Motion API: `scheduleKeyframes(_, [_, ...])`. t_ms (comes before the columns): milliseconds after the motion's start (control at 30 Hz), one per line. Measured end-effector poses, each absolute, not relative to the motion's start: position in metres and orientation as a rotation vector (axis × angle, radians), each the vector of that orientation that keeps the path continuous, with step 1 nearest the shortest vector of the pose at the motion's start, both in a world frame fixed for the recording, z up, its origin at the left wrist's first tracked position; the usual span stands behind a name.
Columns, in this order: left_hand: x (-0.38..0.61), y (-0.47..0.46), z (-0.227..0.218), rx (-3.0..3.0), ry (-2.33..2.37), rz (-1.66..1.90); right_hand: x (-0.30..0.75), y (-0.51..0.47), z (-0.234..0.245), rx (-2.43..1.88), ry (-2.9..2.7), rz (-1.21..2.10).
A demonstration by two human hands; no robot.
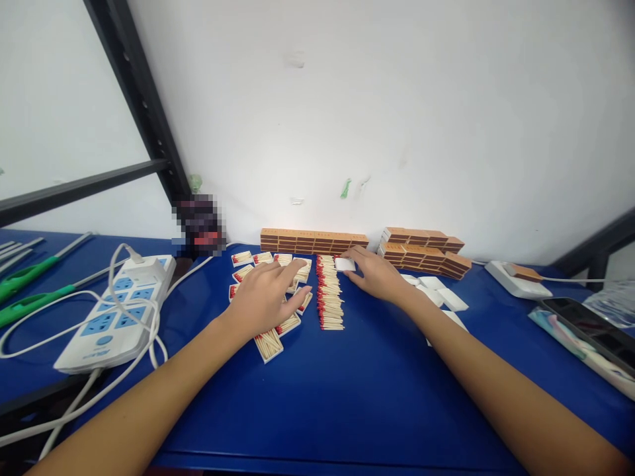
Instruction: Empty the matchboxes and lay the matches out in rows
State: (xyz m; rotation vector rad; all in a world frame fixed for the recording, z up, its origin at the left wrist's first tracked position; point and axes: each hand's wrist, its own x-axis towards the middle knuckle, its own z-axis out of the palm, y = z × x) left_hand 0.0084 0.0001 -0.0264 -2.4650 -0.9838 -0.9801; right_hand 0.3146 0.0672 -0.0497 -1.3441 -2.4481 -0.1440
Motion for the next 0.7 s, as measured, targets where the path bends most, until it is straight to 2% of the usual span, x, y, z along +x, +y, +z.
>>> scheduleKeyframes(433, [0.003, 0.005, -0.030, -2.476, -1.093, -0.780, 0.324, 0.071, -0.049, -1.291, -2.361, -0.077])
scheduleKeyframes(700, [0.004, 0.007, -0.031, -2.472, -1.046, -0.726, 0.360, 0.057, -0.024, -1.432, -2.338, -0.144])
